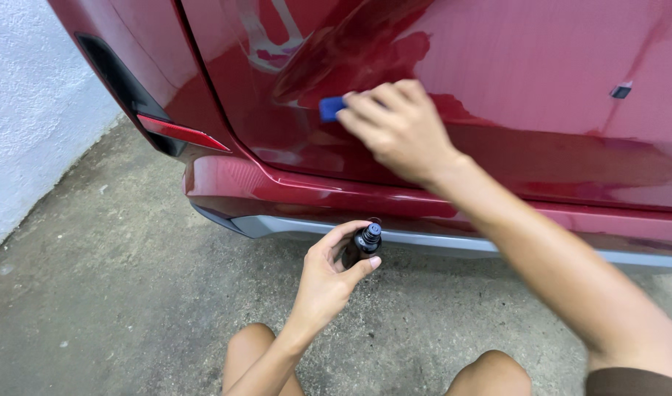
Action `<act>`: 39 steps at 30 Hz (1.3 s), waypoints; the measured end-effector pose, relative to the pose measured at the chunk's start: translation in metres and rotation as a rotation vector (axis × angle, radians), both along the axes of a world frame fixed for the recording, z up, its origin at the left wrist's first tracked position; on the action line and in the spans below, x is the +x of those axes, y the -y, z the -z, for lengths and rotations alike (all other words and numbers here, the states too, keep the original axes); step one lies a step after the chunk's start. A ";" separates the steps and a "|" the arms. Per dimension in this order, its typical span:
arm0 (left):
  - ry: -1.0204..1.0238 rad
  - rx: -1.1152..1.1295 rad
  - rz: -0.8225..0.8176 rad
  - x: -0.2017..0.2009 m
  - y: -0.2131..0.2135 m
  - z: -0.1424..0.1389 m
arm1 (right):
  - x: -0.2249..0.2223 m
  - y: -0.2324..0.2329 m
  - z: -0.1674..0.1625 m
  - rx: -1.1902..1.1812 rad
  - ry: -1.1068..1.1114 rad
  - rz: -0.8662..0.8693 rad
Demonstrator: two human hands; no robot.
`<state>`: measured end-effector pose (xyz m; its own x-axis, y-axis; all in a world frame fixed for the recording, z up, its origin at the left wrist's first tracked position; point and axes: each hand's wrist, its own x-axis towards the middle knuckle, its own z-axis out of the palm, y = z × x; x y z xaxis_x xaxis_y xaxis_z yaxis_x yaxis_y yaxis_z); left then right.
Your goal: The person applies a liquid from a small black bottle onto a blue applicator pad and rubs it onto the rear bumper and lower trunk area of a red Toyota Veloz. The person repeatedly re-applies the liquid to the pad and continues spreading it across the painted surface.
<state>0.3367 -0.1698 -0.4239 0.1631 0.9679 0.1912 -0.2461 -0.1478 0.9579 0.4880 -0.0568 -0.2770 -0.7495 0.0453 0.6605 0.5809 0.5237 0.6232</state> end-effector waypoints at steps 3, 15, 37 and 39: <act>-0.022 0.011 -0.004 0.000 0.000 -0.001 | 0.057 -0.010 -0.027 -0.043 -0.097 0.157; 0.000 0.004 0.027 0.017 -0.006 0.002 | 0.066 0.018 0.016 -0.027 -0.167 0.097; -0.061 -0.072 0.053 0.046 -0.009 -0.004 | 0.226 0.010 -0.015 0.085 -0.151 0.346; -0.063 -0.050 0.055 0.049 -0.007 -0.004 | 0.238 0.004 -0.022 0.118 -0.228 0.317</act>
<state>0.3852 -0.1632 -0.4204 0.2264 0.9653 0.1304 -0.1911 -0.0872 0.9777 0.7259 -0.0608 -0.2546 -0.5439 0.1645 0.8229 0.8325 0.2291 0.5045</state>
